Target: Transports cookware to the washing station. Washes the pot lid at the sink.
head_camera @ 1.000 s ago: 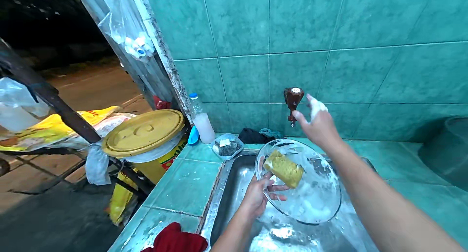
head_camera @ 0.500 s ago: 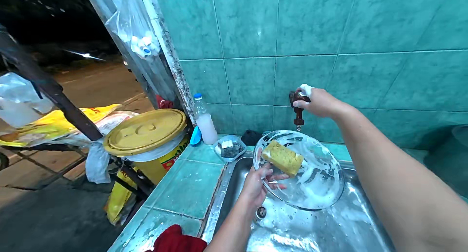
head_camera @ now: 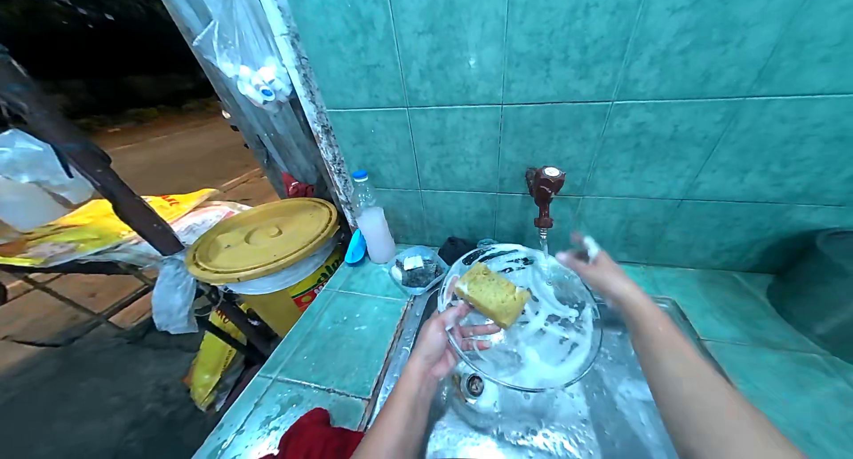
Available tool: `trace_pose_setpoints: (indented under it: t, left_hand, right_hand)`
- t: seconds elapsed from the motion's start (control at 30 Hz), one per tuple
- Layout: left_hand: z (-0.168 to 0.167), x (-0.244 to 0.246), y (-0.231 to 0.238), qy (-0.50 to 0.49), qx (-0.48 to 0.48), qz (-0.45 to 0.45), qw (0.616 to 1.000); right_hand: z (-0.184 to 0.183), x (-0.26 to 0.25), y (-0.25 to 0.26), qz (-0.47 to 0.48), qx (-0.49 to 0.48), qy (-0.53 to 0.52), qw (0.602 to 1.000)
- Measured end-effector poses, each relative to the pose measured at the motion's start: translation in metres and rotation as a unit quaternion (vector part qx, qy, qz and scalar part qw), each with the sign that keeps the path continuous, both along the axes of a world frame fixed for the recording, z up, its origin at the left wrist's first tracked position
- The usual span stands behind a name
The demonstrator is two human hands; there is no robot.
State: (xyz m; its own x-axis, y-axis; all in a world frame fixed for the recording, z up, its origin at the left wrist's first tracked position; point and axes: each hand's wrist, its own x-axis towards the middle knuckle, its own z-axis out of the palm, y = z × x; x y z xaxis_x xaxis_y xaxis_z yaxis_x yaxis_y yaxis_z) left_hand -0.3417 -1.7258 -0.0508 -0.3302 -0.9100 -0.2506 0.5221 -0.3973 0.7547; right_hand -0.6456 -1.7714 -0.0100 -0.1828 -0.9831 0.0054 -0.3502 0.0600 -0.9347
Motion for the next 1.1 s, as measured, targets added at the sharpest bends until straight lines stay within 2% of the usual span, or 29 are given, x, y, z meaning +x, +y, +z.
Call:
trace_pose_setpoints:
  t: [0.07,0.13,0.17,0.23,0.3,0.37,0.47,0.53,0.67,0.73,0.83,1.0,1.1]
  left_hand:
    - [-0.004,0.005,-0.007,-0.05,-0.001,0.005,0.999]
    - [-0.01,0.004,-0.015,-0.172,-0.051,0.051,0.982]
    - [-0.017,0.004,-0.021,-0.267,-0.101,0.071,0.956]
    - [-0.031,0.001,-0.031,-0.466,-0.209,0.077,0.856]
    - [-0.037,-0.019,-0.029,-0.582,-0.272,0.043,0.765]
    - [-0.041,-0.051,-0.023,-0.609,-0.3,0.009,0.734]
    - [-0.052,-0.091,-0.025,-0.538,-0.396,0.035,0.743]
    - [-0.053,-0.094,-0.037,-0.523,-0.426,0.032,0.738]
    - [-0.057,-0.077,-0.068,-0.557,-0.36,0.079,0.744]
    - [-0.05,-0.096,-0.058,-0.528,-0.374,0.058,0.76]
    - [-0.043,-0.113,-0.05,-0.479,-0.454,0.01,0.751]
    - [-0.05,-0.09,-0.08,-0.556,-0.36,0.051,0.748]
    - [-0.052,-0.11,-0.058,-0.519,-0.394,0.0,0.759]
  right_hand:
    - [-0.033,0.009,0.02,-0.004,0.112,-0.172,0.979]
    - [-0.05,0.016,0.035,-0.02,0.135,-0.361,0.923]
    - [-0.055,0.02,0.041,-0.033,0.13,-0.398,0.908]
    - [-0.059,0.033,0.052,-0.058,0.109,-0.403,0.907]
    - [-0.062,0.051,0.062,-0.079,0.091,-0.385,0.915]
    - [-0.062,0.073,0.073,-0.1,0.077,-0.353,0.927]
    - [-0.063,0.098,0.087,-0.117,0.052,-0.298,0.946]
    - [-0.066,0.1,0.094,-0.135,0.028,-0.292,0.946]
    - [-0.069,0.09,0.107,-0.1,0.025,-0.303,0.947]
    - [-0.071,0.093,0.106,-0.107,0.033,-0.31,0.944]
    - [-0.072,0.093,0.106,-0.146,0.035,-0.323,0.934]
    - [-0.076,0.084,0.117,-0.157,0.008,-0.348,0.924]
    - [-0.076,0.084,0.107,-0.181,0.009,-0.343,0.922]
